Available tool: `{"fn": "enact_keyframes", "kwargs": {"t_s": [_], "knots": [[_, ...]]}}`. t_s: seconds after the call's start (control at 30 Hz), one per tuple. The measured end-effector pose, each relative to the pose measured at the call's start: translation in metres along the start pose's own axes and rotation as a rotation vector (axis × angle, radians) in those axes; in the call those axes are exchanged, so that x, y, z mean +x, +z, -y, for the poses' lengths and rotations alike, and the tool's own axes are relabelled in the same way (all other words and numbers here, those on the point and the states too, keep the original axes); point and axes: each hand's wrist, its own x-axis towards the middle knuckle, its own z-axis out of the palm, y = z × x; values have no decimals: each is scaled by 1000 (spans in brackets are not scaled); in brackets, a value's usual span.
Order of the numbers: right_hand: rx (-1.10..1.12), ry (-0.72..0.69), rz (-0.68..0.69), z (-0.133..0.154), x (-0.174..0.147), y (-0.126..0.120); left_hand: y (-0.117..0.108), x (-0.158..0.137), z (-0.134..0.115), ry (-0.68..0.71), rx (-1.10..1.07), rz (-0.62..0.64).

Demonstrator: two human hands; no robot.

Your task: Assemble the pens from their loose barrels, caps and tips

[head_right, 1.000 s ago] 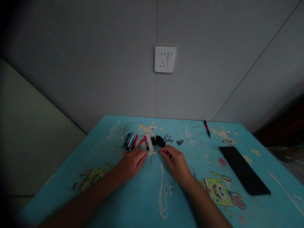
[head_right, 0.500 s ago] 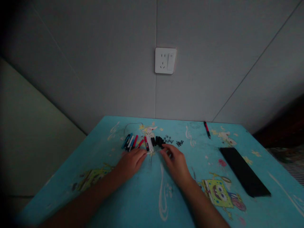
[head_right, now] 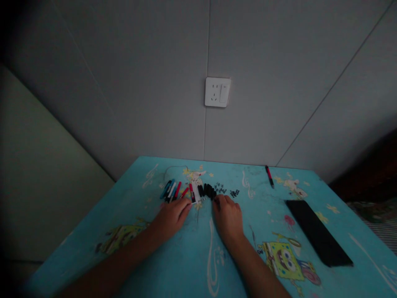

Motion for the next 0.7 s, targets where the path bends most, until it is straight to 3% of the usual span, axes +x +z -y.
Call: {"fn": "enact_keyframes", "kwargs": {"t_s": [0.27,0.47,0.7], "knots": [[127,58,-84,-13,-3,-3,1,1,-2,-13,-41,13],[763,120,-50,-9,-3,-16,-2,1,-3,3,-70,-5],[1287,405,128,3,-8,-14,-1,-1,-5,32,-119,8]]}}
